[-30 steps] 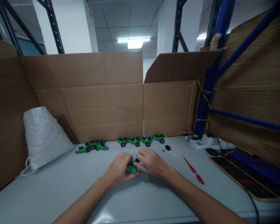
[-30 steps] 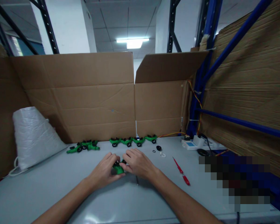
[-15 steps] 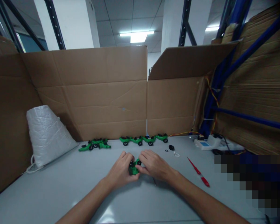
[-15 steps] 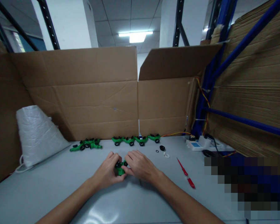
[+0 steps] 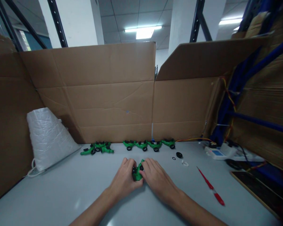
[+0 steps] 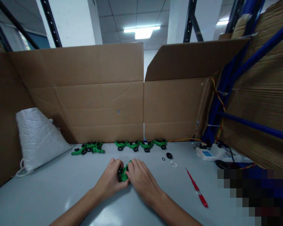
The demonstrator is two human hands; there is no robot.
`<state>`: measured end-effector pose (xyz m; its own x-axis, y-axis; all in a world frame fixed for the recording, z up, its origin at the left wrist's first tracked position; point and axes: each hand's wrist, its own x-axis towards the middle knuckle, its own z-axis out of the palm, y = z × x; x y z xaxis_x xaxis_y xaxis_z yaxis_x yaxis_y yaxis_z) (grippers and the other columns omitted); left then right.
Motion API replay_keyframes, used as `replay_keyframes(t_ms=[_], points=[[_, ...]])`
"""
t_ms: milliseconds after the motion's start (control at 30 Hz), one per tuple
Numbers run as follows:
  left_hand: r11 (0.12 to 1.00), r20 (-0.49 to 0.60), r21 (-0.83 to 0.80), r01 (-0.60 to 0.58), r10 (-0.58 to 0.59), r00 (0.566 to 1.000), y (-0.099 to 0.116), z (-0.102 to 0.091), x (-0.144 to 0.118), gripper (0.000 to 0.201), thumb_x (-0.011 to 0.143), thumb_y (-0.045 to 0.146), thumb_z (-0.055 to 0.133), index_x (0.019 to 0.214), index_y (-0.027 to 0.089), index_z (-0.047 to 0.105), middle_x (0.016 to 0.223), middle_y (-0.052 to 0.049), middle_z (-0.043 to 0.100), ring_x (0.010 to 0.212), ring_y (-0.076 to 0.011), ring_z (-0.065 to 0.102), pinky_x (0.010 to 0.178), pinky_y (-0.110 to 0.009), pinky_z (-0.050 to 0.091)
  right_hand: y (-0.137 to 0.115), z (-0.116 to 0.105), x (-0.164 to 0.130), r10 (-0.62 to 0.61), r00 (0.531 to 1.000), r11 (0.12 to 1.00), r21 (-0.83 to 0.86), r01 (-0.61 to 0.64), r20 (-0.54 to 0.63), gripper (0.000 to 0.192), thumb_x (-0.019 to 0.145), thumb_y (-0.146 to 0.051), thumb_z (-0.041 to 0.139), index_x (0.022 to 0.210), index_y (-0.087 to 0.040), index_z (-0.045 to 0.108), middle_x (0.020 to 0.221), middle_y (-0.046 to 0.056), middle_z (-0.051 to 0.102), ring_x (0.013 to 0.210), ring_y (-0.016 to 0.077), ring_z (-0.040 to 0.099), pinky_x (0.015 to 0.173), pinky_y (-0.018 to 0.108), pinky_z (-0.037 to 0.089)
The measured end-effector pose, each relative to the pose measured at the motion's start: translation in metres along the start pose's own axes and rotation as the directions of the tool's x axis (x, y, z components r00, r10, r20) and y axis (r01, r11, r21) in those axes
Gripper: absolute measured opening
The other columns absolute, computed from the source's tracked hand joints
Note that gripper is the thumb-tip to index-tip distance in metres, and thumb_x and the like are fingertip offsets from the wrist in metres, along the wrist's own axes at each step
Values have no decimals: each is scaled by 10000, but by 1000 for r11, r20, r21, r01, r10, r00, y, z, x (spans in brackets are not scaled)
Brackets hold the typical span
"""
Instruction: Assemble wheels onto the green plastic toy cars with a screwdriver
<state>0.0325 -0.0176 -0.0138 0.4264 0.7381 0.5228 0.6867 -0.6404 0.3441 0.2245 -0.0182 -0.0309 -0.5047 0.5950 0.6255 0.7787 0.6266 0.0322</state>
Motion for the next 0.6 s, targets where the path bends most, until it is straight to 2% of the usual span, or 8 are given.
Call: replay_keyframes(t_ms=[167,367,600], points=[[994,75,-49,103,-99,992,-1,2,-1,291,776,221,755,926,226,505,926,-46,609,948,-271,537,791,-372,468,2,5,-4,12,997,999,35,-14,76,177,974,-60,680,1069,-188,602,1038,71,632,945,287,575,817,417,468],[970,142,-140,200,-180,973,-3,0,-1,346,732,203,802,952,217,535,971,-43,594,976,-262,564,822,-362,466,11,0,-5,-4,995,981,194,-15,97,194,998,-87,656,1142,-216,637,1091,62,650,996,268,543,871,402,462],[943,194,-222,248,-207,959,-6,-1,0,363,720,198,818,974,214,560,976,-19,581,943,-233,573,828,-346,458,19,-7,-3,-61,990,942,335,14,129,255,1026,-96,617,1247,-220,645,1185,70,681,1067,268,540,944,398,458]])
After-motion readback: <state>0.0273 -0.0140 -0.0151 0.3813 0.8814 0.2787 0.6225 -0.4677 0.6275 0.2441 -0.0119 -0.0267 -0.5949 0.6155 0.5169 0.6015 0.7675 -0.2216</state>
